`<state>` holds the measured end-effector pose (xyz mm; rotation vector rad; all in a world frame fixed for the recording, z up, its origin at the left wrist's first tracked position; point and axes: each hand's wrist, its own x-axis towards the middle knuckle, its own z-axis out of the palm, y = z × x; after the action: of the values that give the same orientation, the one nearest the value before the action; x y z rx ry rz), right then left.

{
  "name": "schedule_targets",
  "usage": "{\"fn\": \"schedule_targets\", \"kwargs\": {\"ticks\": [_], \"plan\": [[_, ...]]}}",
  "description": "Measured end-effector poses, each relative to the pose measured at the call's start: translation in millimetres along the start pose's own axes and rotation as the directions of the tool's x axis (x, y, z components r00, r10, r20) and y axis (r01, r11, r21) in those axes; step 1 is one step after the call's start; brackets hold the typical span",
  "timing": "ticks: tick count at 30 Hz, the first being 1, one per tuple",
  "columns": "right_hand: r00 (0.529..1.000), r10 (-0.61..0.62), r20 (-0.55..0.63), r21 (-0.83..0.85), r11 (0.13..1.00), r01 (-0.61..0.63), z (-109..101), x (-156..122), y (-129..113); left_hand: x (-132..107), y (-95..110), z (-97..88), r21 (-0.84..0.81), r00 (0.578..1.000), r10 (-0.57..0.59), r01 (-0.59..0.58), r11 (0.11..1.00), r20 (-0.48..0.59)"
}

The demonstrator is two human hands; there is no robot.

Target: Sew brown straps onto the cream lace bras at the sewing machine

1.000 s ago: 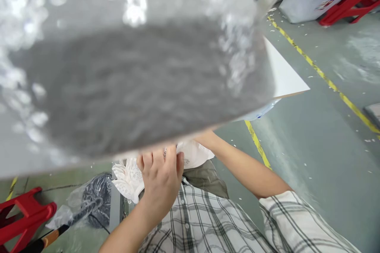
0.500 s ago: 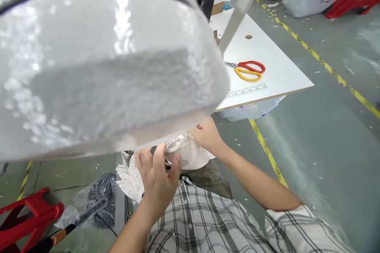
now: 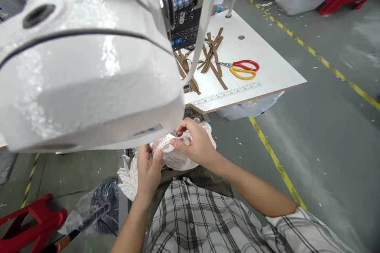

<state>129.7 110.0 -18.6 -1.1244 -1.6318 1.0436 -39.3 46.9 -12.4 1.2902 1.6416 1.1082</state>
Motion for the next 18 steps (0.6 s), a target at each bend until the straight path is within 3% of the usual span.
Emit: {"fn": "schedule_targets", "kwargs": {"ticks": [8, 13, 18], "plan": [[1.000, 0.020, -0.021, -0.075, 0.997, -0.022, 2.4, -2.3, -7.3, -4.8, 4.6, 3.6, -0.059, 0.976, 0.024, -0.037, 0.998, -0.214], [0.998, 0.054, -0.013, -0.121, 0.991, -0.056, 5.3, -5.0, -10.5, -4.5, 6.5, 2.5, -0.014, 0.967, 0.032, -0.036, 0.999, -0.253], [0.977, 0.205, 0.057, 0.062, 0.976, -0.208, 0.5, -12.1, -9.1, -15.0, 5.5, 4.6, 0.054, 0.960, 0.161, -0.153, 0.987, -0.231]]}}
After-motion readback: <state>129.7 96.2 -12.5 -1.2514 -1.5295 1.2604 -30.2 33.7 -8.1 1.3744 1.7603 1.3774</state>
